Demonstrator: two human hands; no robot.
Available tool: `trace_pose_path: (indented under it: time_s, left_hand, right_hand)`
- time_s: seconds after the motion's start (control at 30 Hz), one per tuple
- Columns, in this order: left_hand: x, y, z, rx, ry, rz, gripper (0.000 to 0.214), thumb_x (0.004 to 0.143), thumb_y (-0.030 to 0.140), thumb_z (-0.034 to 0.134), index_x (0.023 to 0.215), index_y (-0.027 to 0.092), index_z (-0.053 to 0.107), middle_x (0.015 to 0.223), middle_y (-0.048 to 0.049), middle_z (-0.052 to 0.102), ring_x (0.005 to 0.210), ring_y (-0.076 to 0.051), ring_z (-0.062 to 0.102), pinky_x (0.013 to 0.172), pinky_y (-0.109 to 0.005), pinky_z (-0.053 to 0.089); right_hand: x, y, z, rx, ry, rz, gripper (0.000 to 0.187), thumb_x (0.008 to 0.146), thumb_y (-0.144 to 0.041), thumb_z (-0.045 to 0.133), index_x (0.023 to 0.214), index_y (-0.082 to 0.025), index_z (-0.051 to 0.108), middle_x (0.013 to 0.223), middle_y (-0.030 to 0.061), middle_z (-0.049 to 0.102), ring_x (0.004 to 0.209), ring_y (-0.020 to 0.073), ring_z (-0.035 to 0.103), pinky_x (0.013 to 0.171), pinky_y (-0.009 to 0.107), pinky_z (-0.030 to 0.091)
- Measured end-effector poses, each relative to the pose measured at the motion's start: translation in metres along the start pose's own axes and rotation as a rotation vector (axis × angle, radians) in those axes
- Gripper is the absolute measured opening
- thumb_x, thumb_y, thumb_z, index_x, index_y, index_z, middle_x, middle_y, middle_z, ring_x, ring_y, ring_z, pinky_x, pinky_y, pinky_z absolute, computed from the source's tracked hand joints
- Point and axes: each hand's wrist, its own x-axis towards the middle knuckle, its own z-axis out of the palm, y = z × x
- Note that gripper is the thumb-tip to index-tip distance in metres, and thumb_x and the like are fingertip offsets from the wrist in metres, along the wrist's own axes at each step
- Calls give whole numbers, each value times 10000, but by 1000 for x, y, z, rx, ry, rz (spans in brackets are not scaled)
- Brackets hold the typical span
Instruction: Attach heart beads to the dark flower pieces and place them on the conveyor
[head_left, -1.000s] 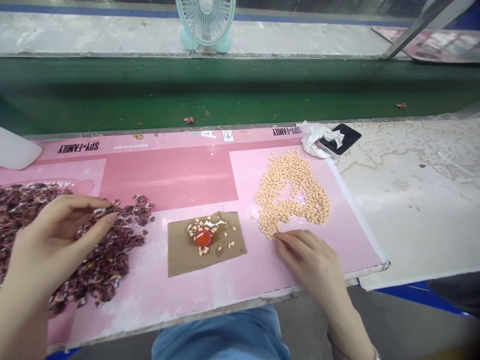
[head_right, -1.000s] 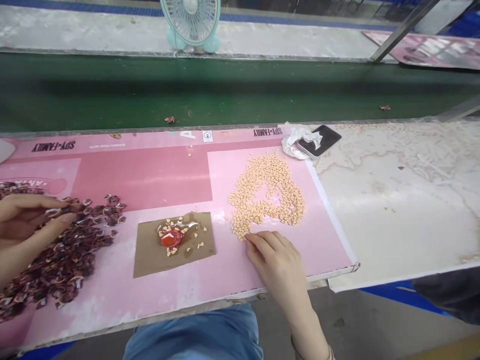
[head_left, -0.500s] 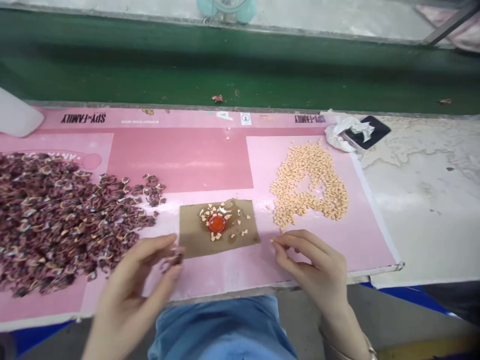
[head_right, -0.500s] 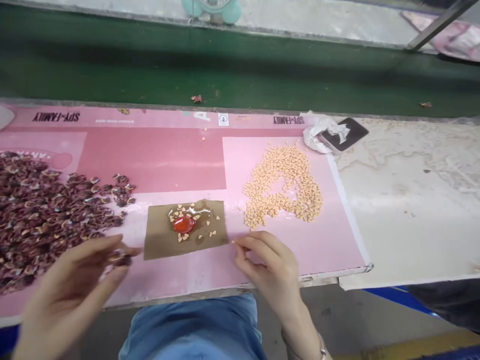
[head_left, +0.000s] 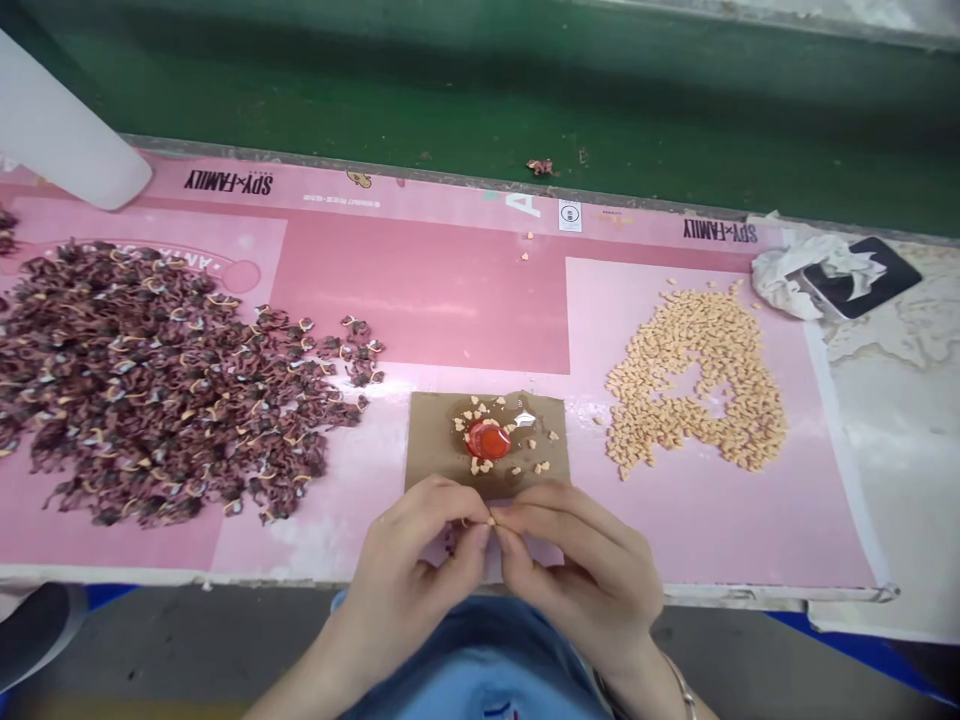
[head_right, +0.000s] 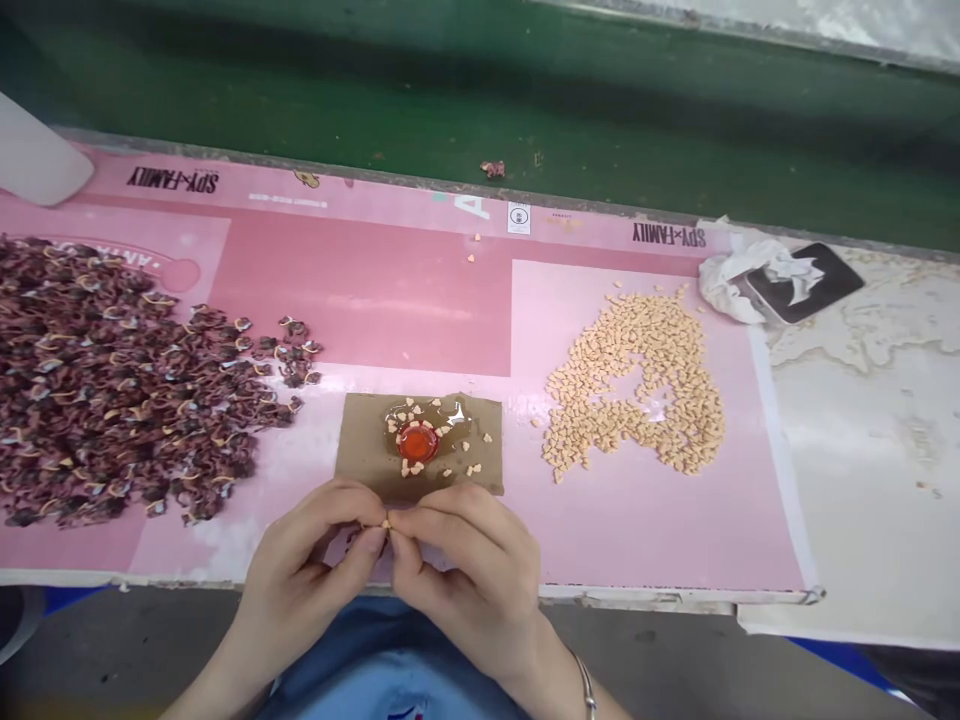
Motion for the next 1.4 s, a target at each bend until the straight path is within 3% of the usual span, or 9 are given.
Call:
trace_pose_path:
  time_s: [0.33,0.53,0.6,0.7,0.83,1.0,1.2,1.3,1.4]
  left_hand:
    - [-1,-10,2,5,60,28,219,952,29,619,1004,240,651,903,57,728,828,-50,711,810,-57,538]
    - [-14,-22,-14,5,204,9,273,935,-3,617,1057,234,677,922,25,719,843,-85,686,807,-129,566]
    - [-18,-25,-20,30,249,-15,279,928,-7,631,1052,235,695,930,22,725,840,-91,684,810,-144,570]
    - [-23,-27,-24,38,342,-61,286,915,-7,652,1050,236,718,930,18,732,832,-106,696,786,-165,585]
    - [-26,-29,-24,20,401,-73,289,902,-6,668,1066,225,725,926,6,735,795,-129,704,729,-199,604]
    - [-27,-27,-23,52,311,-43,257,934,28,657,1052,245,726,918,-1,739,801,-148,688,757,-249,590]
    - [-20,-17,-20,91,155,8,295,916,11,639,1055,256,727,921,-2,748,819,-138,703,751,-215,577]
    - [-12,-9,-16,76,49,21,286,890,12,644,1025,244,740,881,0,754,766,-123,721,664,-158,569]
    - [-7,-2,-10,-53,-91,-112,165,907,84,667,909,230,745,794,4,730,673,-113,707,574,-133,542]
  right_hand:
    - [6,7,0,-40,21,64,171,861,-55,675,849,-220,716,731,-1,750,607,128,715,580,204,626]
    - [-4,16,-16,-159,63,106,191,883,-33,668,889,-222,696,750,-4,720,622,123,681,555,211,573]
    - [-10,22,-26,-239,4,65,183,896,-44,677,911,-226,693,759,1,714,631,135,676,568,241,567]
    - [-21,25,-36,-313,-187,-20,124,946,-90,658,932,-211,681,776,17,726,654,142,673,603,266,558]
    - [-39,21,-35,-361,-319,-68,102,998,-115,606,970,-188,672,786,15,743,683,138,661,664,284,532]
    - [-46,19,-28,-429,-311,-124,74,1015,-140,616,978,-167,675,816,23,759,715,149,664,698,303,504]
    - [-32,19,-26,-494,-388,-205,232,1050,-125,493,896,-162,661,766,40,732,633,150,636,627,303,513]
    - [-21,13,-21,-324,-338,-147,210,1016,-97,508,869,-192,625,734,19,704,625,130,625,615,261,543]
    - [-13,4,-18,-116,-242,-107,132,989,-103,572,908,-194,620,721,-3,695,637,107,631,622,220,565]
